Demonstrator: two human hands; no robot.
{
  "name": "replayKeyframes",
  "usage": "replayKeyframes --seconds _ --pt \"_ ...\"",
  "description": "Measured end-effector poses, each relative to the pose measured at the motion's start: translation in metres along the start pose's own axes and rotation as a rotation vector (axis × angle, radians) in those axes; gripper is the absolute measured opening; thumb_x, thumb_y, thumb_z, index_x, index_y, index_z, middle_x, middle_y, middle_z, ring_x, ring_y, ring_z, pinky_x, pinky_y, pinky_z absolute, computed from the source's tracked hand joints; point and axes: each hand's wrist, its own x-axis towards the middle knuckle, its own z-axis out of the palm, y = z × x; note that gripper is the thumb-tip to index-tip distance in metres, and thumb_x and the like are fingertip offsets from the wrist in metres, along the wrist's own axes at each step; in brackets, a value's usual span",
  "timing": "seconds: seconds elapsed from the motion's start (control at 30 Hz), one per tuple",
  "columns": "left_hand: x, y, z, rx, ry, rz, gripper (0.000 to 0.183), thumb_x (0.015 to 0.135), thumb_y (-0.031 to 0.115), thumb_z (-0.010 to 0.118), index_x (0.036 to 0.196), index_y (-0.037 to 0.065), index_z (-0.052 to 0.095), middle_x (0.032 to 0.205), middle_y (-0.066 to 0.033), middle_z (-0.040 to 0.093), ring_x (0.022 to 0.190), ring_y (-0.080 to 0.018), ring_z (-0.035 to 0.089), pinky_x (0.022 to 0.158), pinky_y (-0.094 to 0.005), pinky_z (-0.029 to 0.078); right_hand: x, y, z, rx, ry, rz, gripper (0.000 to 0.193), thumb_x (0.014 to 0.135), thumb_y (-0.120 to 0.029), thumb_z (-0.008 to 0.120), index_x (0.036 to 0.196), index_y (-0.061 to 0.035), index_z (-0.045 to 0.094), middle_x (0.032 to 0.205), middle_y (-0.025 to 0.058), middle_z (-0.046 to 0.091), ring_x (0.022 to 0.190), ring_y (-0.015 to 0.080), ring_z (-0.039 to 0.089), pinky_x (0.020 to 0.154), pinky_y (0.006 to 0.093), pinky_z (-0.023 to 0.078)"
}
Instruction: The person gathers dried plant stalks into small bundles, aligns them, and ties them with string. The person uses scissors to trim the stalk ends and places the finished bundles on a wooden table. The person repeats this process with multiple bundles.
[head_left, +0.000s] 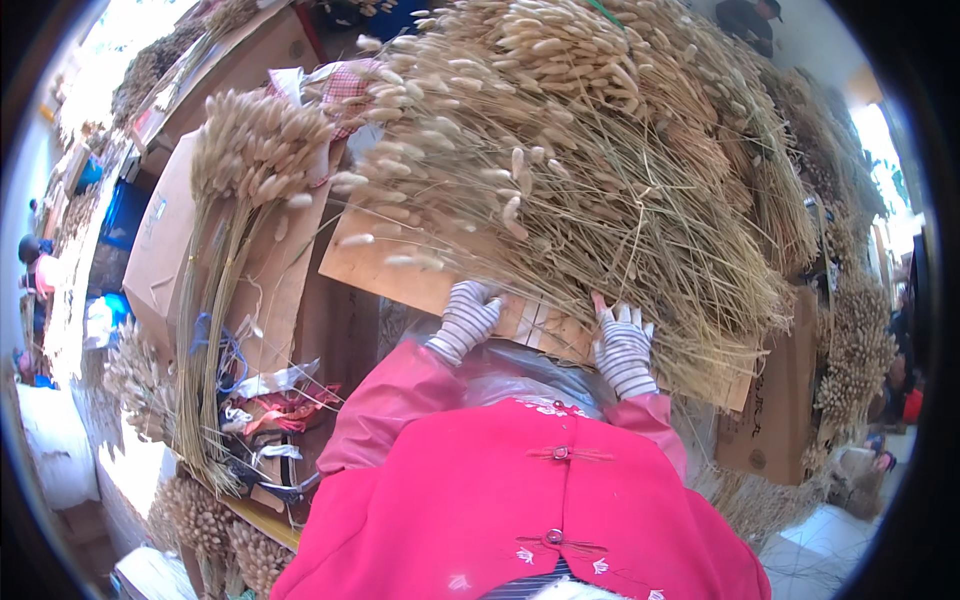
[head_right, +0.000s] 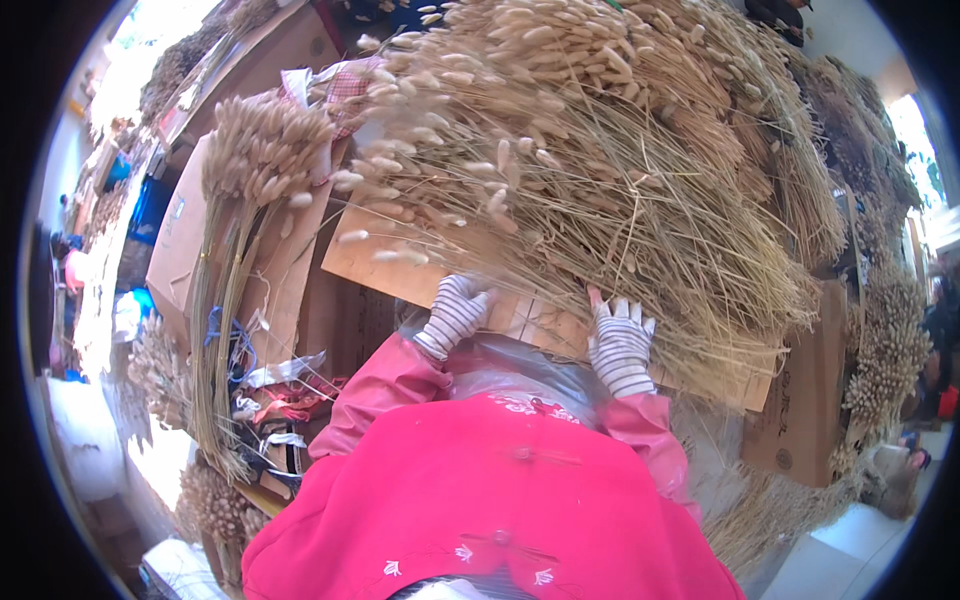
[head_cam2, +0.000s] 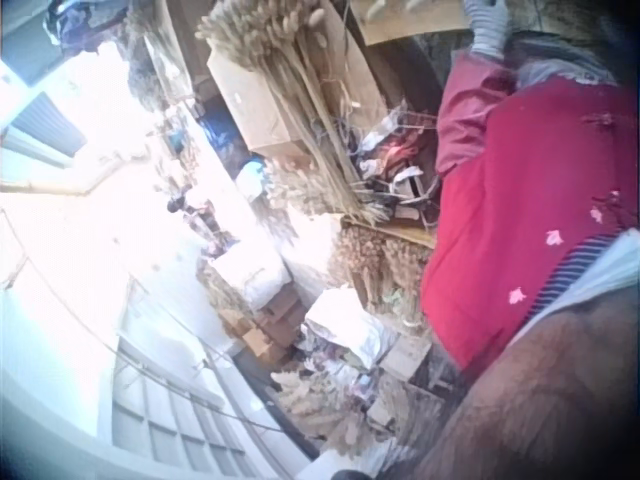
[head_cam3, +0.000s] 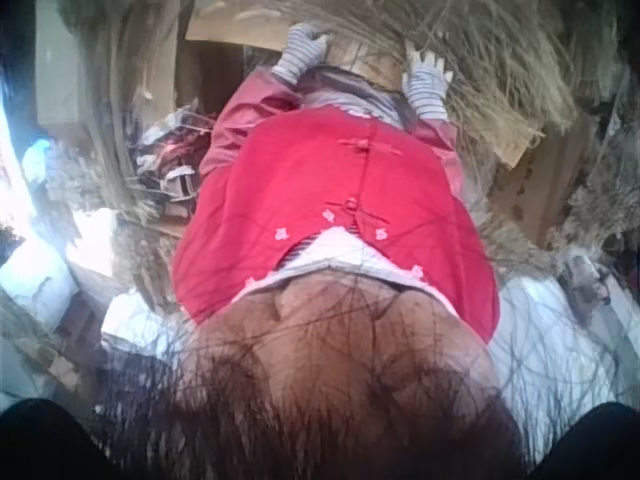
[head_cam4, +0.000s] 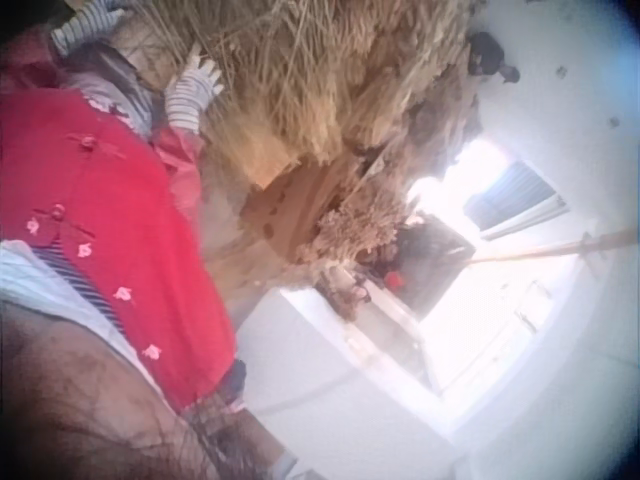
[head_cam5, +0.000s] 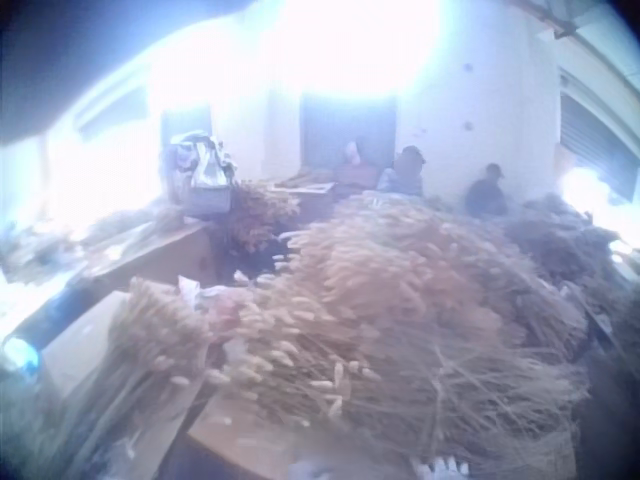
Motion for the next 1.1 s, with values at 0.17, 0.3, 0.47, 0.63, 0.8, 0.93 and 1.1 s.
replayKeyframes --seconds 0.17,0.3,0.47,0.63,0.8,0.93,1.1 --pt "0.001 -0.015 0.001 -0.355 0.032 -0.075 0.031 0.078 0.005 0.061 0.108 -0.001 0.063 0.081 -0.0006 0.064 0.065 -0.0064 0.054 0.057 -0.0207 0.045 0.056 0.027 0.029 0.035 0.149 0.162 0.064 0.076 -0.021 0.063 0.135 -0.0296 0.041 0.117 0.0089 0.047 0.111 0.0308 0.04 0.09 0.0539 0.032" --pt "0.005 -0.016 0.004 -0.263 0.076 0.123 0.036 0.077 0.005 0.062 0.113 -0.002 0.061 0.117 -0.0102 0.06 0.07 -0.0083 0.057 0.061 -0.0214 0.047 0.082 0.032 0.021 0.087 0.134 0.209 0.061 0.079 -0.02 0.06 0.136 -0.03 0.04 0.123 0.0105 0.045 0.118 0.0331 0.036 0.095 0.0565 0.027" --pt "0.0 -0.009 0.004 -0.098 0.005 0.196 0.04 0.075 0.007 0.065 0.114 0.001 0.06 0.121 -0.0141 0.058 0.078 -0.012 0.059 0.072 -0.0253 0.048 0.045 0.01 -0.012 0.054 -0.079 0.176 0.069 0.075 -0.023 0.064 0.138 -0.0312 0.035 0.128 0.0163 0.043 0.125 0.0349 0.033 0.099 0.0584 0.023" --pt "0.001 -0.007 0.002 -0.026 0.051 0.251 0.036 0.074 0.008 0.064 0.11 0.0 0.063 0.116 -0.0139 0.061 0.082 -0.0143 0.059 0.08 -0.0282 0.046 0.01 0.026 -0.086 0.091 -0.31 0.074 0.053 0.08 -0.028 0.064 0.129 -0.0265 0.045 0.12 0.0133 0.051 0.121 0.0345 0.041 0.099 0.0549 0.026" --pt "-0.002 -0.002 -0.003 -0.22 0.036 0.117 0.03 0.08 0.012 0.062 0.106 -0.002 0.064 0.09 -0.0116 0.068 0.073 -0.0118 0.058 0.073 -0.0253 0.046 0.032 0.046 -0.146 0.365 -0.247 0.304 0.018 0.079 -0.027 0.066 0.09 -0.0125 0.066 0.096 0.0092 0.062 0.098 0.0267 0.057 0.083 0.0441 0.043" --pt "-0.01 0.012 -0.006 -0.433 0.014 -0.086 0.028 0.085 0.016 0.059 0.105 -0.003 0.064 0.073 -0.0069 0.068 0.059 -0.0051 0.054 0.058 -0.0196 0.045 0.101 0.037 -0.139 0.043 0.47 0.167 0.024 0.087 -0.028 0.051 0.091 -0.007 0.063 0.1 0.0126 0.062 0.099 0.0308 0.057 0.081 0.0432 0.045" --pt "-0.017 0.039 -0.015 -0.278 -0.043 -0.08 0.031 0.087 0.018 0.055 0.107 -0.004 0.062 0.065 -0.0081 0.066 0.051 -0.005 0.053 0.05 -0.0187 0.044 0.149 0.026 -0.119 -0.095 0.61 0.126 0.02 0.087 -0.021 0.046 0.086 -0.0094 0.062 0.094 0.0103 0.061 0.095 0.0263 0.056 0.08 0.0414 0.042"
